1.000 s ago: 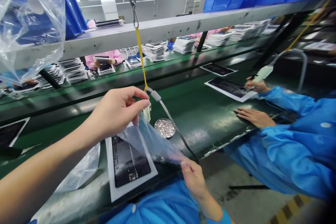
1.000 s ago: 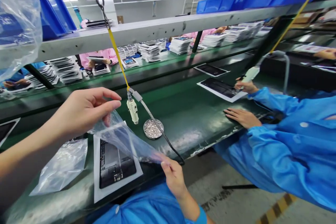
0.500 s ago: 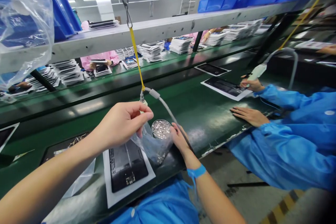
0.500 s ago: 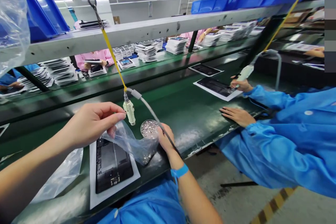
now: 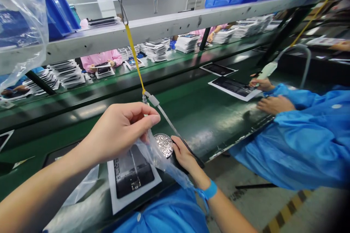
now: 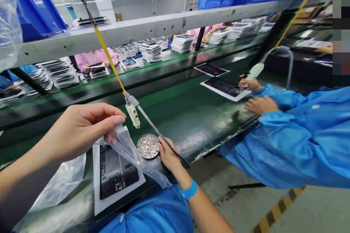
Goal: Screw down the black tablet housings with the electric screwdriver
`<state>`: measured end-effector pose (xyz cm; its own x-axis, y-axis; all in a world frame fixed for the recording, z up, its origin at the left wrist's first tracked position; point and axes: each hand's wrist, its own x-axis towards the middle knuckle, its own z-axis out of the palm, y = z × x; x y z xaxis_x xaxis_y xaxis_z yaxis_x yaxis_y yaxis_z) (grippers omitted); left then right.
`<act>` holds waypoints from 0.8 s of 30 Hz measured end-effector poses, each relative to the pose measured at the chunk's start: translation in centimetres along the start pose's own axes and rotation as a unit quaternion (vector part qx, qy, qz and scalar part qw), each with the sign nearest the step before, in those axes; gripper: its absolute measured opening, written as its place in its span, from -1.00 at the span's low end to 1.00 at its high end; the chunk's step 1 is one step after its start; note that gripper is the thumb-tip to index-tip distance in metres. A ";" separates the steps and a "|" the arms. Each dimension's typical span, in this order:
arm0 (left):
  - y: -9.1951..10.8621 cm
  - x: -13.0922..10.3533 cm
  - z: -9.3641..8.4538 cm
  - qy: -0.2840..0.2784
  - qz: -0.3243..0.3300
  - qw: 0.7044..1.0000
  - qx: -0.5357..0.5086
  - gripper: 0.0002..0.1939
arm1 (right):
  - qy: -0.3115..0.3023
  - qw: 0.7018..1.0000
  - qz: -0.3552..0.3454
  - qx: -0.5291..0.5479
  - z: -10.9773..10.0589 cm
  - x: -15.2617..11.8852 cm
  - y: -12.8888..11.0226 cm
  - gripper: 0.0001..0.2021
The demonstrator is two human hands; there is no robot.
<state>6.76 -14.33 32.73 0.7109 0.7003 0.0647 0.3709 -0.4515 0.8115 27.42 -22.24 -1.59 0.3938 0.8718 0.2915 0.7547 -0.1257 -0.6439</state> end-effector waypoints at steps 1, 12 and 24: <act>0.2 0.0 0.0 0.004 0.000 1.000 0.000 -0.66 | 0.010 0.999 -0.002 0.031 -0.6 -1.3 0.1 -0.60; 3.0 1.1 0.9 0.030 0.023 0.999 -0.009 -0.69 | 0.024 0.935 -0.034 0.352 -0.7 -8.5 -3.6 -0.17; -2.8 1.2 -1.7 0.061 -0.051 0.995 -0.052 -0.60 | 0.196 0.895 -0.059 0.396 -5.7 -6.4 -2.0 -0.61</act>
<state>5.60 -11.30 31.51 0.5929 0.8041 0.0432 0.3691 -0.3191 0.8729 26.42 -30.26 1.84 0.6073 0.6036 0.5167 0.2556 0.4673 -0.8463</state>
